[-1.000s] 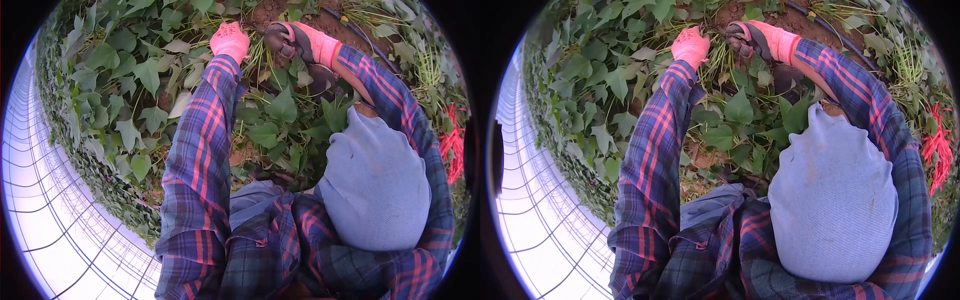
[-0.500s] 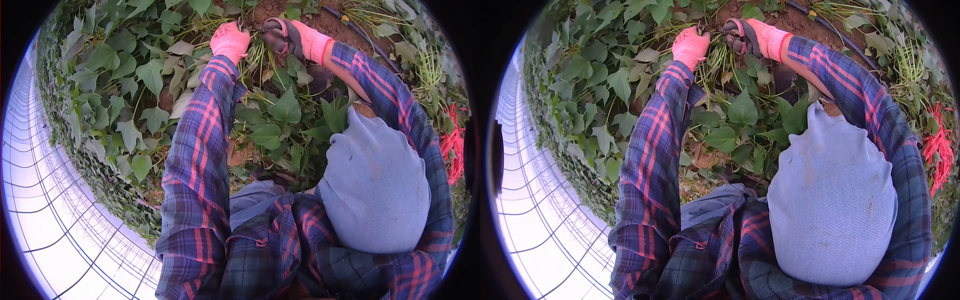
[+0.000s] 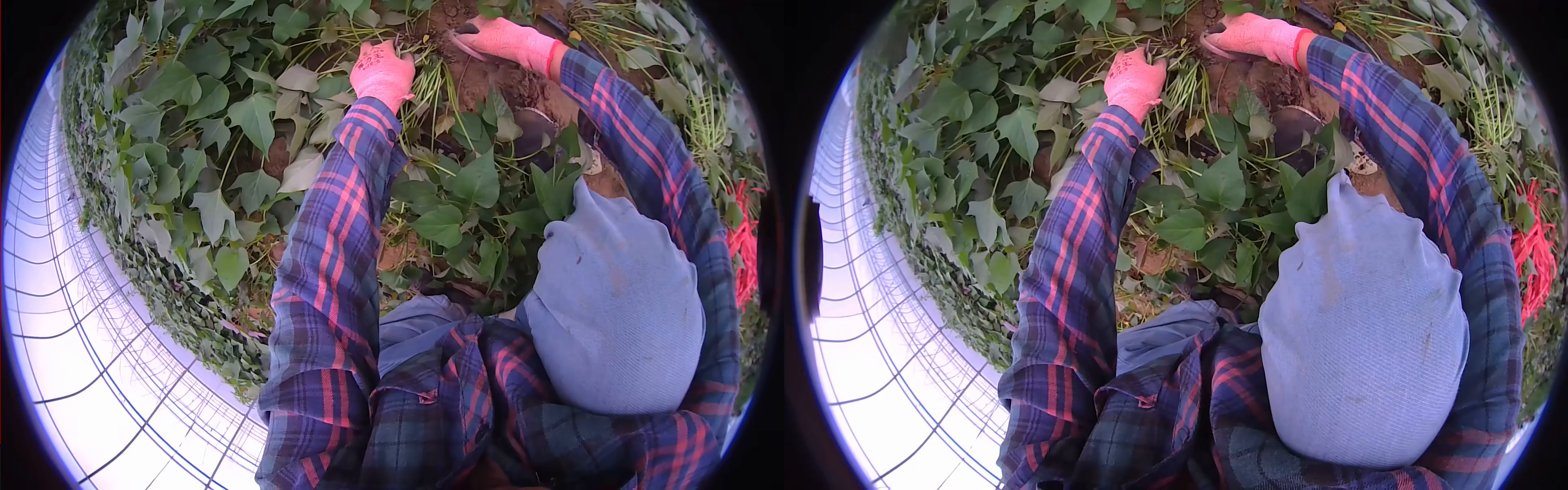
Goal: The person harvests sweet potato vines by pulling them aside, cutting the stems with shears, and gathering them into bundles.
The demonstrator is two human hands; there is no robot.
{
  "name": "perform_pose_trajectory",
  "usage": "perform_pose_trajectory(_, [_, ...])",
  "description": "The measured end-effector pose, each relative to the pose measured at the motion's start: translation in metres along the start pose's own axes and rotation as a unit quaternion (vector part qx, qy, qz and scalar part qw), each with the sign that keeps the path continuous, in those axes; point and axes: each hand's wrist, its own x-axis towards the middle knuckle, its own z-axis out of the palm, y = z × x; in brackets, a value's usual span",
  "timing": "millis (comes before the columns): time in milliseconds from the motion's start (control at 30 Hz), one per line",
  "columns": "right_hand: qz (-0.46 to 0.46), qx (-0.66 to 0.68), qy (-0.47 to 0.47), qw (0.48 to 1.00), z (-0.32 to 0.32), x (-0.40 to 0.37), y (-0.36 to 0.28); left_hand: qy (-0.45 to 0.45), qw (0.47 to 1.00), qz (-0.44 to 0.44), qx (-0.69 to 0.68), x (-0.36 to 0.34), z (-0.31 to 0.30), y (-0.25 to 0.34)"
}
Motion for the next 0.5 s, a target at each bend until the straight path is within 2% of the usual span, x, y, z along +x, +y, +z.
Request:
perform_pose_trajectory(67, [0.129, 0.133, -0.126, 0.975, -0.029, 0.005, -0.026, 0.025, 1.0, 0.004, -0.004, -0.004, 0.004, -0.002])
perform_pose_trajectory(100, [0.128, 0.134, -0.125, 0.975, -0.03, 0.01, -0.031, 0.051, 0.999, 0.009, -0.009, -0.008, 0.003, -0.001])
perform_pose_trajectory(167, [0.193, 0.139, -0.146, 0.96, -0.034, 0.013, -0.039, 0.048, 0.999, 0.001, 0.002, -0.015, -0.001, 0.004])
perform_pose_trajectory(200, [0.192, 0.139, -0.146, 0.96, -0.025, 0.019, -0.027, 0.054, 0.998, 0.014, -0.004, -0.015, 0.0, 0.003])
perform_pose_trajectory(233, [0.004, -0.035, -0.085, 0.996, -0.01, 0.028, -0.004, 0.06, 0.998, 0.027, -0.01, -0.015, 0.001, 0.002])
perform_pose_trajectory(267, [-0.185, -0.207, -0.015, 0.961, 0.0, 0.033, 0.009, 0.061, 0.998, 0.027, -0.009, -0.013, 0.001, 0.003])
perform_pose_trajectory(300, [-0.185, -0.206, -0.015, 0.961, -0.021, 0.031, -0.007, 0.039, 0.998, 0.04, 0.014, -0.01, 0.0, 0.002])
perform_pose_trajectory(333, [-0.017, -0.009, -0.169, 0.985, -0.062, 0.027, -0.04, 0.017, 0.998, 0.052, 0.037, -0.008, -0.001, 0.001])
perform_pose_trajectory(400, [0.155, 0.189, -0.308, 0.919, -0.07, 0.023, -0.048, -0.01, 0.998, 0.045, 0.047, -0.008, -0.011, 0.005])
perform_pose_trajectory(433, [0.003, -0.006, -0.17, 0.985, -0.038, 0.022, -0.029, -0.036, 0.997, 0.039, 0.056, -0.007, -0.017, 0.008])
perform_pose_trajectory(467, [-0.149, -0.199, -0.019, 0.968, -0.017, 0.021, -0.019, -0.058, 0.997, 0.029, 0.051, -0.006, -0.022, 0.008])
perform_pose_trajectory(500, [-0.149, -0.198, -0.019, 0.969, -0.015, 0.022, -0.021, -0.059, 0.997, 0.029, 0.051, -0.003, -0.022, 0.006])
